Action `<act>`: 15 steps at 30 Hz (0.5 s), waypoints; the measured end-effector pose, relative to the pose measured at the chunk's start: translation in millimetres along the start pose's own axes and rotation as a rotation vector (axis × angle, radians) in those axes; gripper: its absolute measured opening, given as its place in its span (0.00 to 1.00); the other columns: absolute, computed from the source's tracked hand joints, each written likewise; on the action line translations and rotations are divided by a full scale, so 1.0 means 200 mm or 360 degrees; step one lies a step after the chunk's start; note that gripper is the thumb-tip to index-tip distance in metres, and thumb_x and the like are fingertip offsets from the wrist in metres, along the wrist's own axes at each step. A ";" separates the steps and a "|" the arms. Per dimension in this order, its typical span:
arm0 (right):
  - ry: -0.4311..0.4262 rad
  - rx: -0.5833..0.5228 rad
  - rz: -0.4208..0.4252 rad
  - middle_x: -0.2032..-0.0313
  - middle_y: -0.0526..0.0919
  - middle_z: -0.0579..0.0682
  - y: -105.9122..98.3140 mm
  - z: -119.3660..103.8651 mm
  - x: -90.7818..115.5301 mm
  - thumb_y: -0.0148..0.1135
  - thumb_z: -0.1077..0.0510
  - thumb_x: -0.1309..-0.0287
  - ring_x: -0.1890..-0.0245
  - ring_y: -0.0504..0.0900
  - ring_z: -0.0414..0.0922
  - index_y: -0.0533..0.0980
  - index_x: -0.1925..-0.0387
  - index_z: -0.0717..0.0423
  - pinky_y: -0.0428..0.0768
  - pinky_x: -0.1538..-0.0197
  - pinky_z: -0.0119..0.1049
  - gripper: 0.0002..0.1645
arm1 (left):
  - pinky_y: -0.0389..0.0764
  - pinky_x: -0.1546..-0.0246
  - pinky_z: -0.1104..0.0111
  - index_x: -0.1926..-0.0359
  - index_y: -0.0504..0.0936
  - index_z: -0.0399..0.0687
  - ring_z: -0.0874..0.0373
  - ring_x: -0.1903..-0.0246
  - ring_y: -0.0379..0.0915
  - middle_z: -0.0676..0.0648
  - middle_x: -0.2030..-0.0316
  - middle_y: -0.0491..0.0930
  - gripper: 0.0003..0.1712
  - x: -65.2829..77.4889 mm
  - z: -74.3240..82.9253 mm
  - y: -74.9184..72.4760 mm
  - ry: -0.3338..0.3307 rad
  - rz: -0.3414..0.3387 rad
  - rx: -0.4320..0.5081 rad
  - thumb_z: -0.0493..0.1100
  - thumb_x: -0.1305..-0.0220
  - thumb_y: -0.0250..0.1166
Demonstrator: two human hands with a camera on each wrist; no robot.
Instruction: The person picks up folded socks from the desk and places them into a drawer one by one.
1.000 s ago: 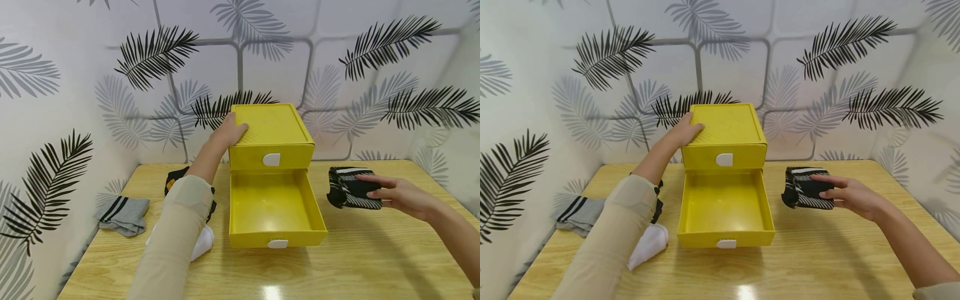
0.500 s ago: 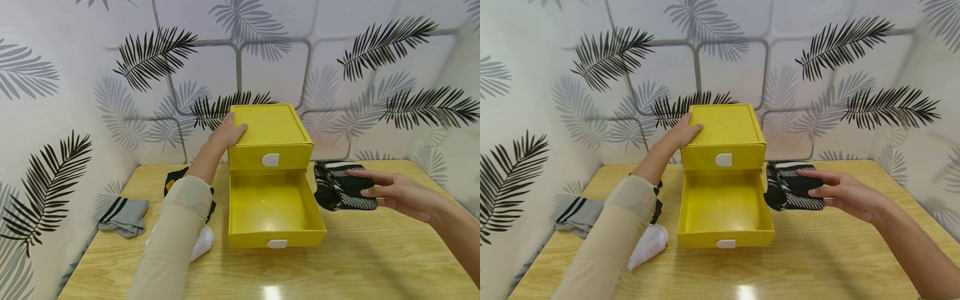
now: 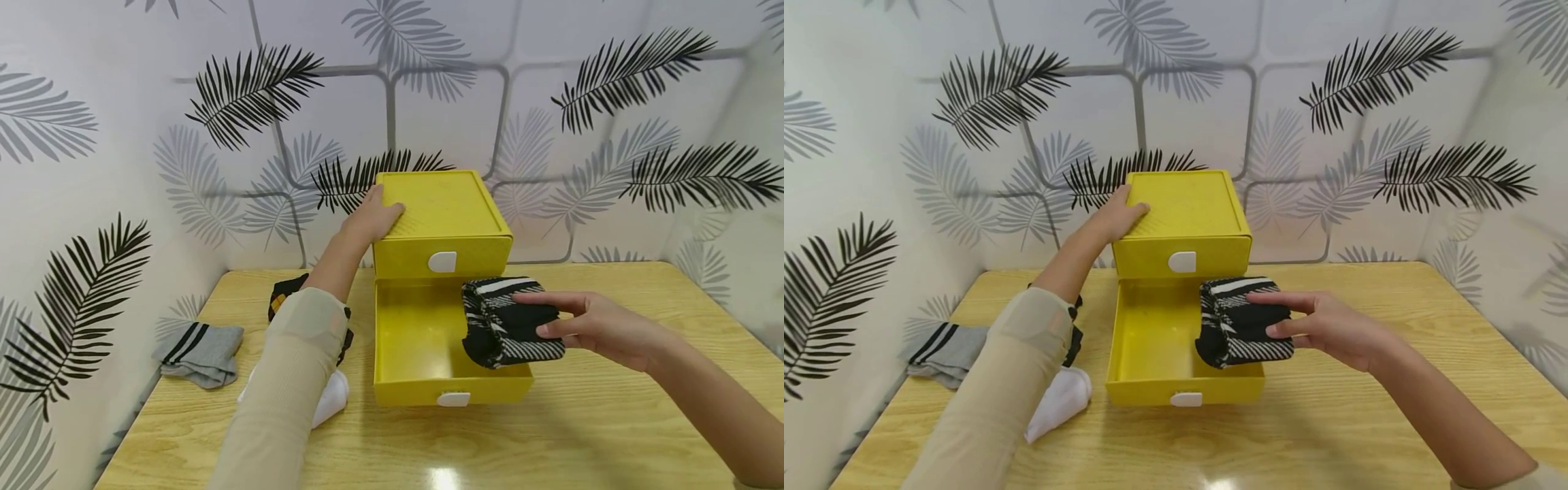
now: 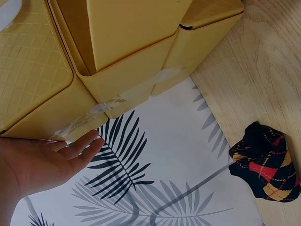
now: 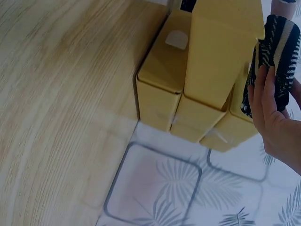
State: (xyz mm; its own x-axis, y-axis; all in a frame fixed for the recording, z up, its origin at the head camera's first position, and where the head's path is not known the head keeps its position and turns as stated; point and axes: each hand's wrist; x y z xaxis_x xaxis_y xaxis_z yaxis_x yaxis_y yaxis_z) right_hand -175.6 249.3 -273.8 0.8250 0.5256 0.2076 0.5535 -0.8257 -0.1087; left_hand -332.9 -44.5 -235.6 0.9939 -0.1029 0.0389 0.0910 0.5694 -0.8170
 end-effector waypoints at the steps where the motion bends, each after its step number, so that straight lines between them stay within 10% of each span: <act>1: 0.0002 0.0033 0.0011 0.54 0.60 0.54 0.02 0.00 -0.01 0.53 0.63 0.51 0.78 0.65 0.40 0.60 0.44 0.51 0.67 0.68 0.34 0.30 | 0.46 0.48 0.56 0.38 0.36 0.54 0.54 0.42 0.38 0.54 0.39 0.34 0.38 0.00 0.00 0.00 0.0001 0.0000 0.0003 0.60 0.44 0.40; 7: 0.0024 0.0256 0.0122 0.45 0.56 0.54 0.11 0.03 -0.08 0.59 0.57 0.56 0.58 0.68 0.45 0.64 0.46 0.48 0.68 0.58 0.41 0.31 | 0.46 0.48 0.57 0.38 0.36 0.54 0.54 0.42 0.38 0.54 0.39 0.34 0.38 0.01 0.00 0.01 0.0011 -0.0007 0.0017 0.60 0.45 0.40; 15: -0.0092 0.0643 0.0229 0.52 0.67 0.57 0.20 0.02 -0.15 0.62 0.56 0.60 0.63 0.74 0.44 0.68 0.50 0.52 0.72 0.64 0.36 0.29 | 0.47 0.48 0.57 0.38 0.36 0.54 0.54 0.42 0.38 0.55 0.39 0.33 0.38 0.00 0.00 0.00 0.0013 -0.0009 0.0000 0.61 0.45 0.40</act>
State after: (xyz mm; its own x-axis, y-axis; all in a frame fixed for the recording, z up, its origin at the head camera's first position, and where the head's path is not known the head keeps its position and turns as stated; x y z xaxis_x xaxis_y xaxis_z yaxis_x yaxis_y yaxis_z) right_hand -176.9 201.8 -288.8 0.8956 0.4313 0.1088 0.4232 -0.7510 -0.5068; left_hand -332.6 -44.6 -235.8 0.9929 -0.1127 0.0389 0.0966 0.5689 -0.8167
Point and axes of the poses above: each hand's wrist, its own x-axis away from the middle knuckle, its own y-axis out of the palm, z = x × y
